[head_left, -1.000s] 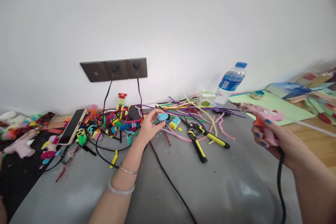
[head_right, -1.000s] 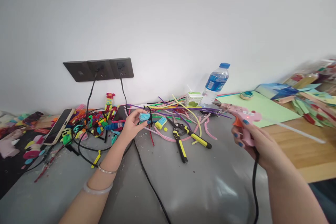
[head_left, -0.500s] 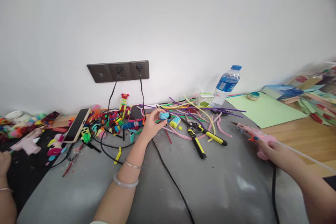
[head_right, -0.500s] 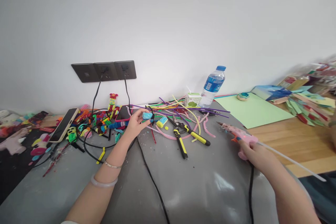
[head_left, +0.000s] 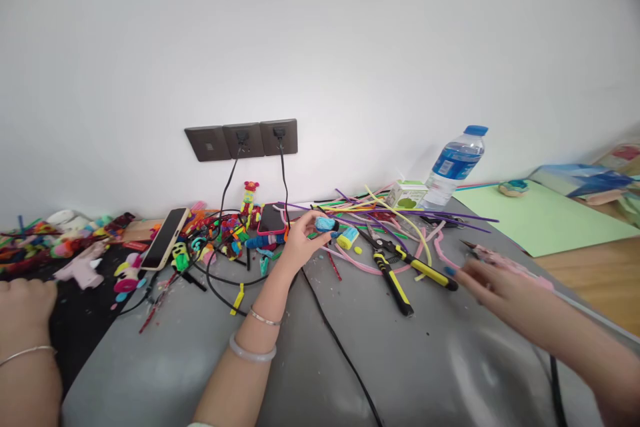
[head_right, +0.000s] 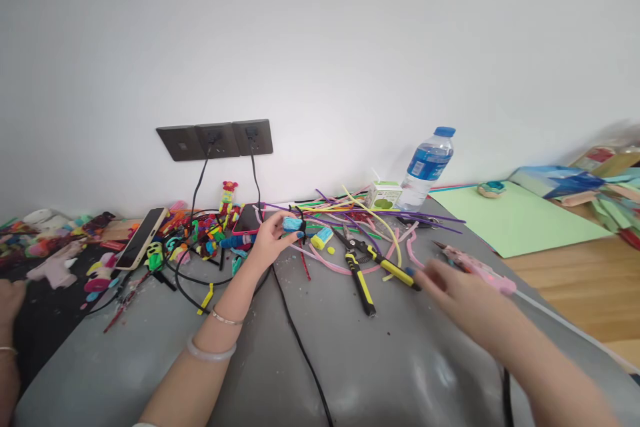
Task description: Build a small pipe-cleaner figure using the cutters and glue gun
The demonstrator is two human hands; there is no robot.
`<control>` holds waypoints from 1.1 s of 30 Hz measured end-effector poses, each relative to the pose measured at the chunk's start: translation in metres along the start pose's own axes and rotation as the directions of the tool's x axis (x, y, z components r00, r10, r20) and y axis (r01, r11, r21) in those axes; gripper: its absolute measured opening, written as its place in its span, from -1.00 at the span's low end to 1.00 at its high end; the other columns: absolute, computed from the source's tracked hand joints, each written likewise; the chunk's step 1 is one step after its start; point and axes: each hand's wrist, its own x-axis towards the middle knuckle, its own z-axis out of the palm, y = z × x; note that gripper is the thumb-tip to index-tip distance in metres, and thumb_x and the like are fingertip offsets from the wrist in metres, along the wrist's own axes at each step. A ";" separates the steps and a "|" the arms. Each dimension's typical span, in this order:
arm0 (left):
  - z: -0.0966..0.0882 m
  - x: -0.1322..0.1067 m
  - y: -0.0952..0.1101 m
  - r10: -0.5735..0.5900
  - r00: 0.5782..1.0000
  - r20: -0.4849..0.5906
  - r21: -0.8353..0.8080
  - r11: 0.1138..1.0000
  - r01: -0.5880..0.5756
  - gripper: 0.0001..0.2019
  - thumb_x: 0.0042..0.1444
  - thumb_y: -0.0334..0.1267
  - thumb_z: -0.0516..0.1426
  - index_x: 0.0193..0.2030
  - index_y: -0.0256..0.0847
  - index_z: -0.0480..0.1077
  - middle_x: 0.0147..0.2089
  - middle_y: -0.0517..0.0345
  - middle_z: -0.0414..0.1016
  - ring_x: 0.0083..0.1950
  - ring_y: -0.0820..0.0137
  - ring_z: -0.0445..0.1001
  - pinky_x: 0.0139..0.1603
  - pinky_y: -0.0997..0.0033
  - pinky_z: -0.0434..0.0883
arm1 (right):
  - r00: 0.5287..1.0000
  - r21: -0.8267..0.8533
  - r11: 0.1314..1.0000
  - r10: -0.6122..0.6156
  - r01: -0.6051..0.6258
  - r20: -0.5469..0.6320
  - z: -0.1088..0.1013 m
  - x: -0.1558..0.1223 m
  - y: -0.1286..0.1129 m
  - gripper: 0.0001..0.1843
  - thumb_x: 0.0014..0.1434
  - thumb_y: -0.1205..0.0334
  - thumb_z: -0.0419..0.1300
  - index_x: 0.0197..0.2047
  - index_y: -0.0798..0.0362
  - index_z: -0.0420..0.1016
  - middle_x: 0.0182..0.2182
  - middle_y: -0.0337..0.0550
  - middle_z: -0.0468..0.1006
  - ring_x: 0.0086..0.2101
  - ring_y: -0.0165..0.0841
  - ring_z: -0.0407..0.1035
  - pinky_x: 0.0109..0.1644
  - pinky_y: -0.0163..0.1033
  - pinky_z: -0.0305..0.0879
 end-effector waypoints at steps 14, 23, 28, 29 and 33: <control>0.002 -0.002 0.011 -0.009 0.999 0.048 -0.013 1.000 0.009 -0.75 -0.01 -0.25 0.24 -0.18 -0.20 0.33 -0.20 0.12 0.38 -0.19 0.40 0.40 -0.15 0.43 0.40 | 0.950 -0.061 0.986 -0.135 0.158 0.281 0.045 0.003 -0.076 -0.79 0.27 0.15 -0.06 -0.31 0.02 0.31 -0.37 0.02 0.60 -0.33 -0.13 0.52 -0.33 -0.17 0.26; 0.002 -0.003 0.012 -0.040 0.998 0.044 -0.002 0.999 0.040 -0.77 -0.03 -0.35 0.22 -0.19 -0.20 0.34 -0.20 0.13 0.37 -0.17 0.39 0.39 -0.11 0.44 0.37 | 0.910 0.725 0.682 -0.231 -0.101 0.344 0.048 -0.012 -0.063 -0.61 0.22 -0.21 -0.02 -0.33 -0.05 0.09 -0.59 -0.36 0.33 -0.70 -0.46 0.20 -0.64 -0.32 0.17; 0.002 -0.003 0.010 -0.024 0.999 0.048 0.005 1.000 0.024 -0.76 -0.02 -0.39 0.20 -0.17 -0.20 0.34 -0.20 0.14 0.37 -0.17 0.40 0.39 -0.13 0.46 0.38 | 0.971 0.802 0.582 -0.240 0.134 0.012 0.045 -0.036 -0.071 -0.69 0.33 -0.13 -0.07 -0.14 -0.06 0.13 -0.54 -0.35 0.29 -0.66 -0.45 0.17 -0.63 -0.34 0.19; 0.002 -0.003 0.010 -0.026 0.998 0.049 -0.004 1.000 0.026 -0.75 -0.02 -0.39 0.20 -0.16 -0.20 0.34 -0.19 0.13 0.37 -0.17 0.40 0.39 -0.14 0.46 0.38 | 0.968 0.757 0.623 -0.247 0.195 -0.047 0.046 -0.038 -0.071 -0.72 0.33 -0.09 -0.05 -0.13 -0.06 0.15 -0.53 -0.32 0.32 -0.64 -0.44 0.20 -0.59 -0.34 0.22; 0.002 -0.002 0.011 -0.033 0.999 0.043 -0.023 0.999 0.034 -0.75 -0.02 -0.34 0.23 -0.17 -0.21 0.35 -0.17 0.10 0.39 -0.15 0.38 0.40 -0.14 0.46 0.38 | 0.938 0.546 0.766 -0.318 0.340 -0.139 0.059 -0.032 -0.068 -0.78 0.27 0.00 0.08 -0.18 -0.03 0.25 -0.40 -0.15 0.46 -0.45 -0.34 0.36 -0.39 -0.31 0.30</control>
